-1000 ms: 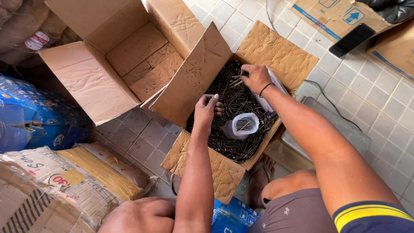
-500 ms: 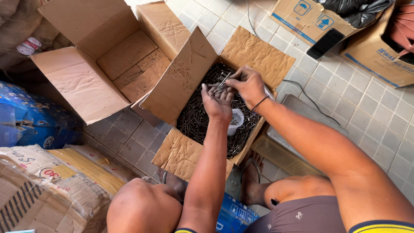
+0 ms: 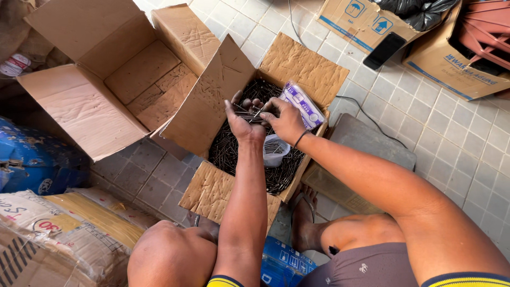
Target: The person sorts and places metal nails from a cardboard box into a plastic container by hand.
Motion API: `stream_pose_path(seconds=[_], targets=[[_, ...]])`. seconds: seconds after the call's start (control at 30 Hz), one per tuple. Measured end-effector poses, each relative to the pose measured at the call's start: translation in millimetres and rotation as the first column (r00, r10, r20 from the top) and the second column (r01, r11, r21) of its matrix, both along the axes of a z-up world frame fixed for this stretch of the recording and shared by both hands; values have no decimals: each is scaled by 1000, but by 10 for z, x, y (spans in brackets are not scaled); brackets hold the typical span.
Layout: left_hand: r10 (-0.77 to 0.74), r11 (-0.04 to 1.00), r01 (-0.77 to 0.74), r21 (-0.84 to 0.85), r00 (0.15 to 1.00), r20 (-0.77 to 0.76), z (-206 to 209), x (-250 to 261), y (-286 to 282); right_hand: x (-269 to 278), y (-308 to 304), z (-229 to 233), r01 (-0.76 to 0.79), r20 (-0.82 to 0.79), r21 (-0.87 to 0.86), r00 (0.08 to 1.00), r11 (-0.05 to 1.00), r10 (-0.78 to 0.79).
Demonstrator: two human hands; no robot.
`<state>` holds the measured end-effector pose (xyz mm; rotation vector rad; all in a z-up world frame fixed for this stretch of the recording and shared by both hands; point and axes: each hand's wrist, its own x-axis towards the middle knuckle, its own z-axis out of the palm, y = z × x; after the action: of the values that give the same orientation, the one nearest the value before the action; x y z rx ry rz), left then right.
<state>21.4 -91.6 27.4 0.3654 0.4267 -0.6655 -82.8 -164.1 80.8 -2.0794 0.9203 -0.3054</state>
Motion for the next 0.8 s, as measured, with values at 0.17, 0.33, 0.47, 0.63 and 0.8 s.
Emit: stream_pose_path(seconds=[0.17, 0.33, 0.47, 0.63, 0.8], targets=[[-20, 997, 10, -71, 990, -142, -550, 67, -20, -51, 65, 367, -228, -154, -68, 964, 971, 215], [-15, 984, -39, -173, 954, -298, -399, 43, 150, -73, 193, 694, -364, -64, 22, 929, 931, 365], [-59, 934, -56, -352, 949, -308, -456, 199, 180, -82, 267, 757, -128, 99, 271, 990, 954, 104], [-99, 925, 33, -379, 983, -156, 112, 96, 292, -110, 367, 530, 56, 158, 673, 963, 737, -218], [-112, 980, 114, -163, 993, 25, 367, -124, 225, -55, 504, 132, 11, 283, 804, 873, 594, -398]])
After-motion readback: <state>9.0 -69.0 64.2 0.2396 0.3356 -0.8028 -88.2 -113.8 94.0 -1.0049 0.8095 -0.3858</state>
